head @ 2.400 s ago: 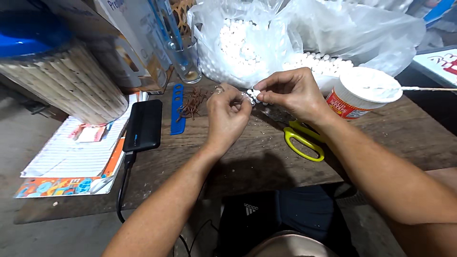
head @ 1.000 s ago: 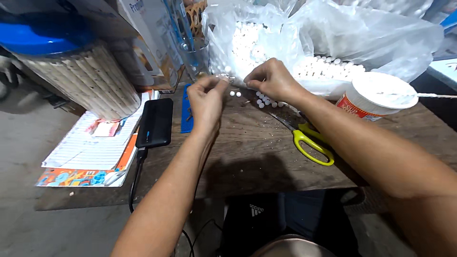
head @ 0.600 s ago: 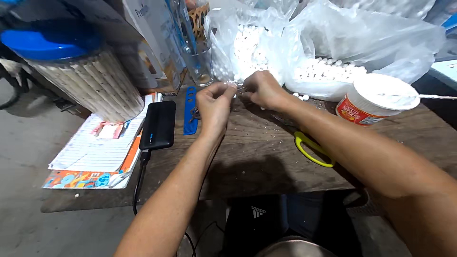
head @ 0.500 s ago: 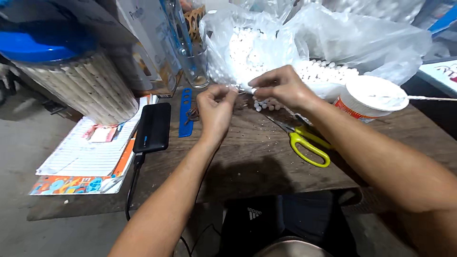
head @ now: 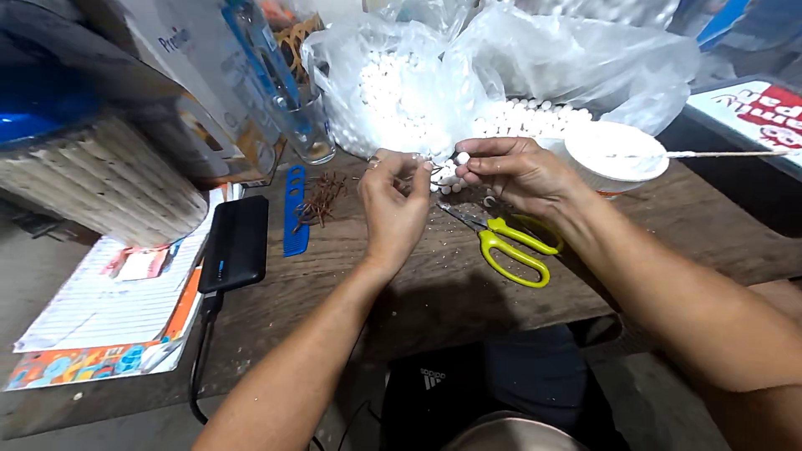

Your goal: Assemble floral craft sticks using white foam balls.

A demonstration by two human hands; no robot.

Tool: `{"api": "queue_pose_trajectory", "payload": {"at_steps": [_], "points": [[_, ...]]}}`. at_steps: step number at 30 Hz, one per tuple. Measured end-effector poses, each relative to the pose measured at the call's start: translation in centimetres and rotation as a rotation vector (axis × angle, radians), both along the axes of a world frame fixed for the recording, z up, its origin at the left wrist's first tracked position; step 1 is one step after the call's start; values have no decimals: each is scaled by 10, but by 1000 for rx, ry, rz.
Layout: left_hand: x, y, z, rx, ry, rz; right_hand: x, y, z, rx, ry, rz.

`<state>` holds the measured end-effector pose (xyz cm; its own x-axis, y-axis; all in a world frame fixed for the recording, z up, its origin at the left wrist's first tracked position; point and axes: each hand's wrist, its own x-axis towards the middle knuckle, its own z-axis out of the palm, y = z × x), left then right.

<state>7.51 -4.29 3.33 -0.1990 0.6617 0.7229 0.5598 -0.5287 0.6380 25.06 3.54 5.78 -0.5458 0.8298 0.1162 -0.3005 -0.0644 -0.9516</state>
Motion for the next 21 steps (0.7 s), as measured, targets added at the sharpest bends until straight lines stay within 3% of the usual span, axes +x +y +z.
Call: {"api": "queue_pose_trajectory", "payload": {"at_steps": [21], "points": [[3,-8,-3,31,53,31,-1,-4,-7,183,46,34]]}}
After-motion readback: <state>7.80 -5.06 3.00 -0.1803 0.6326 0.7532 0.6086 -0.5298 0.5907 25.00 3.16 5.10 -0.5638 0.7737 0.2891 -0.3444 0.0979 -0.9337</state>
